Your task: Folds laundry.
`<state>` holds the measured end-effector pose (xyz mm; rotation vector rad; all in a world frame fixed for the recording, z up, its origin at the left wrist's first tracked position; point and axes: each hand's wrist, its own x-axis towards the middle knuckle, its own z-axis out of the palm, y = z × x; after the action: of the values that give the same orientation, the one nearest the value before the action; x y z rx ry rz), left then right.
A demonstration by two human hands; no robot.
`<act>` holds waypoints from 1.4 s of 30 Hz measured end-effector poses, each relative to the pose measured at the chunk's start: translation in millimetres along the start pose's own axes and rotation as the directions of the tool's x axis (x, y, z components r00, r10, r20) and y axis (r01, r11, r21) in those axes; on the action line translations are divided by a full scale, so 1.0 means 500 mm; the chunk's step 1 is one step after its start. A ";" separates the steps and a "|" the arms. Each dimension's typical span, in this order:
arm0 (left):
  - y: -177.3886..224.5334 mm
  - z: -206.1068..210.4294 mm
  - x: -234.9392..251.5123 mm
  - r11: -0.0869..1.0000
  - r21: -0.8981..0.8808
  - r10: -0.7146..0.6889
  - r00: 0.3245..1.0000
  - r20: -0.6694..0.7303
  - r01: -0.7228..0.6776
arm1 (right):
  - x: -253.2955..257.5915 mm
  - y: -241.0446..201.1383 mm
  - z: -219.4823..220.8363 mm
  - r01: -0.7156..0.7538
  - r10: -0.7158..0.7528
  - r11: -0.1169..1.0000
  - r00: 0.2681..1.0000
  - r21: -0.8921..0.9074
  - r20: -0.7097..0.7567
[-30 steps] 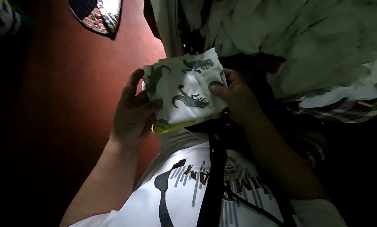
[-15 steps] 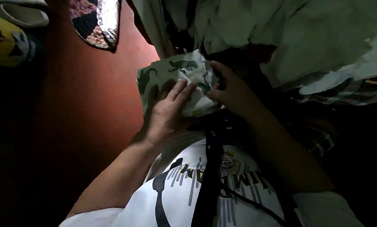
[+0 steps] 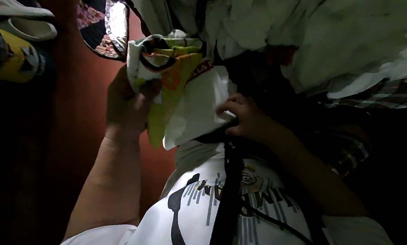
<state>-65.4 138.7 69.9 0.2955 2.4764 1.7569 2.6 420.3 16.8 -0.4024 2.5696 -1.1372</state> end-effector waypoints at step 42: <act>0.009 0.060 -0.005 0.998 -0.035 0.041 0.996 -0.084 -0.044 | 0.016 0.042 -0.004 -0.158 0.158 0.986 0.987 -0.053 -0.009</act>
<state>-56.8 167.0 64.0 0.2796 2.5094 1.8660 -8.4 432.0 0.9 -0.2031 2.5882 -1.0162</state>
